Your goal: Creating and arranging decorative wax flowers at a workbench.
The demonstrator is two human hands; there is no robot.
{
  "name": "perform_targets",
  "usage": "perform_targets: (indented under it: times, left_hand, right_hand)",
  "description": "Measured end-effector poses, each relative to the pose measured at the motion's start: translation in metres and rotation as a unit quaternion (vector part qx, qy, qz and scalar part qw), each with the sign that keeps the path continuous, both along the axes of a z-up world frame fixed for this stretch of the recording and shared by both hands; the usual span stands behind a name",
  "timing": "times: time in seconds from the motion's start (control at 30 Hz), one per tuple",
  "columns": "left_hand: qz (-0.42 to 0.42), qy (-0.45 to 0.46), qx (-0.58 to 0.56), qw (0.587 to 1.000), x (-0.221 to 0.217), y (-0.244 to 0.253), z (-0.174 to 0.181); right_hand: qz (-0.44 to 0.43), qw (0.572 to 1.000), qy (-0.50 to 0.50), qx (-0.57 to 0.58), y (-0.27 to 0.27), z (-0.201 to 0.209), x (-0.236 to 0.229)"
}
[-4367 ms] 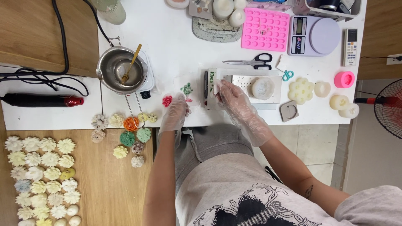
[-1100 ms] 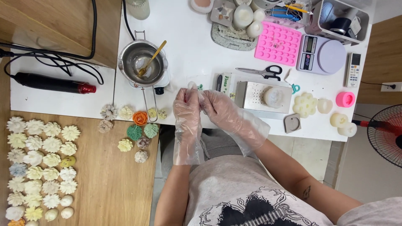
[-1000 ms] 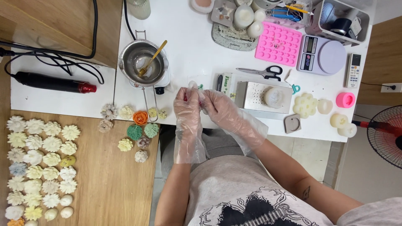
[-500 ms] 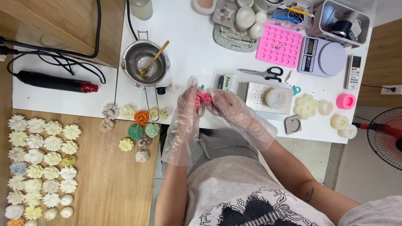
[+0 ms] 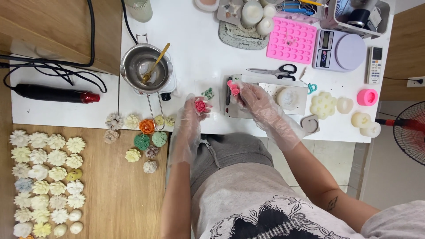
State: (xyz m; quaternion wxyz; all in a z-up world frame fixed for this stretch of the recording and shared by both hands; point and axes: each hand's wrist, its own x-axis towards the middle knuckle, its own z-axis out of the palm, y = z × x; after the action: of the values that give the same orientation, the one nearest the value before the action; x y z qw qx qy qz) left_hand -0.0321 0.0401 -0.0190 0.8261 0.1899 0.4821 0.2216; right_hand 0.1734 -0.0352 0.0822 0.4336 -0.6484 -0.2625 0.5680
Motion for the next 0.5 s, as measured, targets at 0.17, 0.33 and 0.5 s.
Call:
perform_targets:
  times: [0.17,0.33,0.5]
  left_hand:
    - [-0.146,0.249,0.12,0.95,0.029,0.006,-0.059]
    - [-0.218,0.351,0.219,0.884,0.055,0.029,-0.047]
    - [-0.223,0.261,0.263,0.901,0.07,0.041,-0.116]
  right_hand:
    - [-0.014,0.997,-0.053,-0.045,0.002,0.023,-0.002]
    - [-0.018,0.996,-0.071,-0.052,-0.003,0.014,0.004]
    - [-0.068,0.997,0.001,-0.039,-0.005,0.014,0.006]
